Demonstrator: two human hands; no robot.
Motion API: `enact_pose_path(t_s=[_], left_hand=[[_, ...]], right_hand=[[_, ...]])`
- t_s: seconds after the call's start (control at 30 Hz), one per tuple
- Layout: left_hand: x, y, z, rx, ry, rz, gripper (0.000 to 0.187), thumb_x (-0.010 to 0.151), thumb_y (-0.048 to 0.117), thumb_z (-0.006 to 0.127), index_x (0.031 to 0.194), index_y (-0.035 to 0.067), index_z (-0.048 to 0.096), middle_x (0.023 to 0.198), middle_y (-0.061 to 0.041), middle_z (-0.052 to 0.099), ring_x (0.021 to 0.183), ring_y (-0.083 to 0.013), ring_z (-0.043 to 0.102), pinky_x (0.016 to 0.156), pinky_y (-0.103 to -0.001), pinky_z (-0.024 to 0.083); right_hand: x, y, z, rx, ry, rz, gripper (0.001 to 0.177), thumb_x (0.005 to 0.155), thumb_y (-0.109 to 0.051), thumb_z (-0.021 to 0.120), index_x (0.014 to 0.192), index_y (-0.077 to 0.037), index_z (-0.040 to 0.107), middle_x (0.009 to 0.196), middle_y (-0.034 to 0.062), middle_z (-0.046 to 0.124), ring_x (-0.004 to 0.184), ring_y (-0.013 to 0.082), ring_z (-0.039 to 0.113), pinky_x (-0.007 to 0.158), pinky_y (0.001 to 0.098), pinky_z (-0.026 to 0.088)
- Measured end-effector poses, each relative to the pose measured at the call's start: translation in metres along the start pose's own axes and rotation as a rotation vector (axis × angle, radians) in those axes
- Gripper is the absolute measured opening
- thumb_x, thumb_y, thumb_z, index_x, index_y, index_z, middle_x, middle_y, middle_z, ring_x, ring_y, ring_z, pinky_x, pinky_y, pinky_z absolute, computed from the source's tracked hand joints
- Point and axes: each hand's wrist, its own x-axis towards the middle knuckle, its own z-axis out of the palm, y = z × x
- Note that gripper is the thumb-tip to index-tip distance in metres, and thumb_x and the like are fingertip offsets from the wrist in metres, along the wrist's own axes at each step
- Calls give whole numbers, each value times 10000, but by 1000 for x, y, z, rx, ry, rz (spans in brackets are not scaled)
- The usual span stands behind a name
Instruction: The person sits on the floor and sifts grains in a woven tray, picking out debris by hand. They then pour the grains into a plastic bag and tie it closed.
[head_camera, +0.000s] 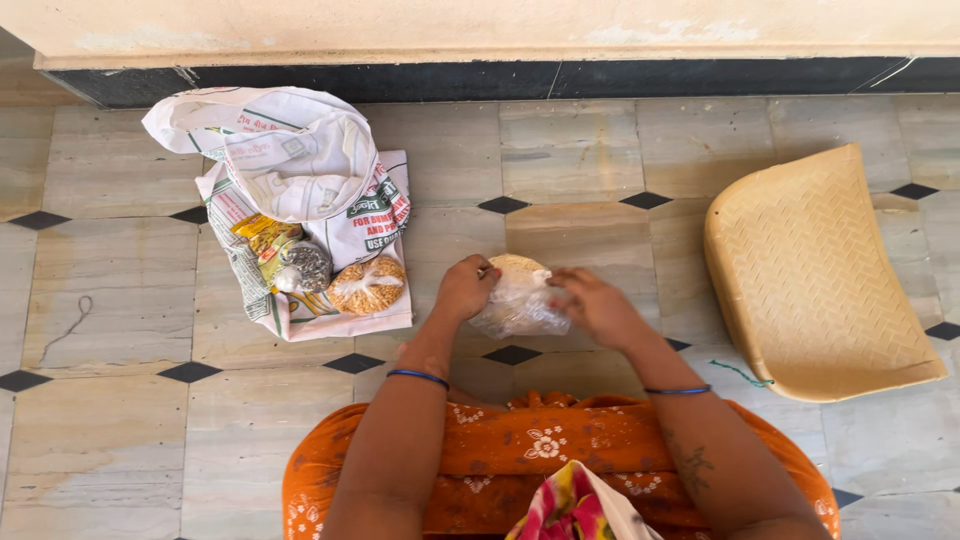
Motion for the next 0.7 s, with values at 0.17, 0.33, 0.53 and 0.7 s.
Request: enact_pose_path(t_s=[0.17, 0.33, 0.53, 0.7], left_hand=[[-2, 2, 5, -35, 23, 71, 298, 914, 143, 644, 1206, 82, 638, 1071, -162, 743, 1023, -339, 711, 914, -422, 545], [-17, 34, -15, 122, -63, 853, 671, 554, 58, 772, 1218, 100, 688, 1207, -241, 679, 1077, -458, 621, 922, -493, 505], [-23, 43, -7, 405, -196, 395, 365, 738, 192, 832, 1099, 192, 782, 1036, -64, 710, 1020, -304, 673, 888, -430, 549], [-28, 60, -4, 632, 58, 478, 279, 738, 354, 838, 844, 105, 770, 946, -79, 700, 976, -280, 676, 813, -434, 560]], right_hand=[[-2, 11, 20, -138, -10, -24, 511, 764, -277, 772, 1227, -72, 703, 1202, 198, 671, 1115, 390, 618, 923, 492, 495], [0, 25, 7, -152, 66, 174, 184, 926, -147, 643, 1075, -112, 745, 967, 85, 750, 950, 324, 642, 896, 451, 518], [5, 9, 1, 241, 58, 581, 204, 989, -185, 616, 1165, -85, 642, 773, 136, 675, 792, 324, 705, 735, 414, 531], [4, 8, 3, 243, 52, 233, 250, 993, -167, 602, 1227, -114, 674, 998, 112, 724, 881, 255, 721, 780, 355, 564]])
